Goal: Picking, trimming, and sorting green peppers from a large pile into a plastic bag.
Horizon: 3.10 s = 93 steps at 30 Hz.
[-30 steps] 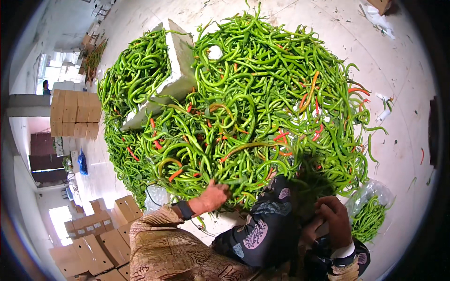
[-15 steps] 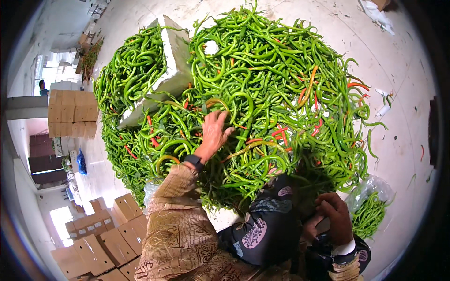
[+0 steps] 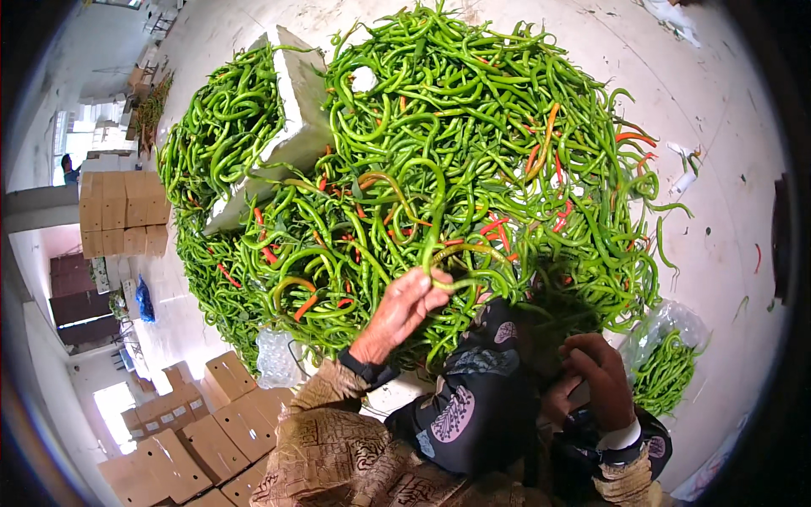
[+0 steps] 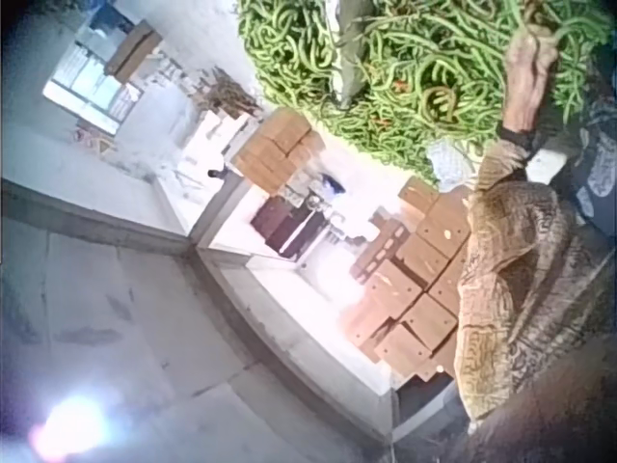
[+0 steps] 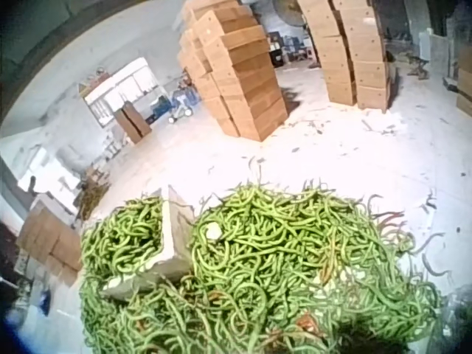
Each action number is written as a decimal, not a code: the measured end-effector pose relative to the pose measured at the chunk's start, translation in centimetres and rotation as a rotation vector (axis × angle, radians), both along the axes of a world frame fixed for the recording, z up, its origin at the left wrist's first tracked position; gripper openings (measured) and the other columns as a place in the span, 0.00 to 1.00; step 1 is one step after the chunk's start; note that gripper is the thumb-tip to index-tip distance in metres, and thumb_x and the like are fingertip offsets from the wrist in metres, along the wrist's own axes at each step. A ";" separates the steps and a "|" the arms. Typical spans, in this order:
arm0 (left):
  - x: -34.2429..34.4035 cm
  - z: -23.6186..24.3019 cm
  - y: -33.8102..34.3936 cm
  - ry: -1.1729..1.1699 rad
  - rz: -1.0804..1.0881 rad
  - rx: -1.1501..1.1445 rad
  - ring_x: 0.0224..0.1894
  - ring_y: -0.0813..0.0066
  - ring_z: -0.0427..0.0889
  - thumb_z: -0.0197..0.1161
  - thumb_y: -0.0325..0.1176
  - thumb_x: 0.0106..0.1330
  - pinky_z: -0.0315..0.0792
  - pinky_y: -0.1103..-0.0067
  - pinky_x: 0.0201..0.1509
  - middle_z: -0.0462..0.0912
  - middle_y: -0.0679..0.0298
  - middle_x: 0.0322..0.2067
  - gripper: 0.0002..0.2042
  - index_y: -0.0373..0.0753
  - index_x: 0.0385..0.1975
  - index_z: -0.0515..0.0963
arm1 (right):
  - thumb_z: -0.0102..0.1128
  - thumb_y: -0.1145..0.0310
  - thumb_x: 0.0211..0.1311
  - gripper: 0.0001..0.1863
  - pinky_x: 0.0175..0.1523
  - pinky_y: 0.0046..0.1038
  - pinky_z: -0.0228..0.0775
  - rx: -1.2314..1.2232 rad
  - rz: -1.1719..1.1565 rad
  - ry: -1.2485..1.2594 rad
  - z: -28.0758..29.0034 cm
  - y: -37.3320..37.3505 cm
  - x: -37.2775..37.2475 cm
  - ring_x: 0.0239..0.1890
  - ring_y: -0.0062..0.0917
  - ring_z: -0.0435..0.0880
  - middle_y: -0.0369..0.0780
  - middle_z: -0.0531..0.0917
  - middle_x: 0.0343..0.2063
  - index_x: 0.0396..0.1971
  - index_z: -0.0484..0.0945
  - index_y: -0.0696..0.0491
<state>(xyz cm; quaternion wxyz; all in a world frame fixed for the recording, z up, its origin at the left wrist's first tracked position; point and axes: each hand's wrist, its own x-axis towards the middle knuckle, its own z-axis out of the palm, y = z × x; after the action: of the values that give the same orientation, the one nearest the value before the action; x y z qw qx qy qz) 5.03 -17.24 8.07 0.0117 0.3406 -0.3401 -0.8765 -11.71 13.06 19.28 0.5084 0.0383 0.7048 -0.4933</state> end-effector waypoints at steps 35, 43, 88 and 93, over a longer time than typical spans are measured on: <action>-0.5 -16.2 -9.1 -0.366 -0.123 -0.750 0.33 0.81 0.77 0.63 0.36 0.67 0.72 0.81 0.39 0.83 0.67 0.33 0.13 0.33 0.44 0.81 | 0.46 0.72 0.73 0.23 0.62 0.31 0.68 -0.467 -0.317 -0.383 -2.2 -2.2 -1.6 0.54 0.30 0.79 0.45 0.79 0.53 0.65 0.64 0.61; 4.9 -4.2 -1.7 -0.552 -1.118 -0.999 0.39 0.50 0.84 0.64 0.40 0.62 0.77 0.65 0.47 0.84 0.47 0.37 0.19 0.41 0.51 0.80 | 0.50 0.69 0.70 0.23 0.61 0.29 0.68 -0.055 -0.123 -0.182 -3.7 -0.7 -0.9 0.53 0.31 0.80 0.44 0.80 0.50 0.61 0.66 0.62; -3.9 -6.6 -11.1 -0.107 -0.730 -1.690 0.47 0.42 0.80 0.76 0.43 0.52 0.77 0.60 0.47 0.79 0.40 0.47 0.42 0.32 0.64 0.62 | 0.55 0.67 0.67 0.18 0.51 0.27 0.73 -0.007 0.039 -0.030 -3.7 -0.5 0.2 0.43 0.26 0.83 0.44 0.84 0.43 0.51 0.76 0.63; -4.5 0.7 -8.3 -0.143 -0.634 -0.664 0.43 0.77 0.75 0.62 0.44 0.69 0.72 0.77 0.51 0.78 0.65 0.47 0.29 0.34 0.65 0.66 | 0.55 0.68 0.67 0.16 0.49 0.27 0.73 -0.059 0.110 0.090 -3.0 -0.4 0.3 0.42 0.26 0.83 0.44 0.84 0.42 0.50 0.76 0.61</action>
<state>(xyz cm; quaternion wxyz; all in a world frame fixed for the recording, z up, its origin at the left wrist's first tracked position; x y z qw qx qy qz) 0.51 -25.50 8.79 -0.1721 0.2573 -0.6895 -0.6548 -11.39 12.66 16.30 0.5034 -0.0379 0.7133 -0.4861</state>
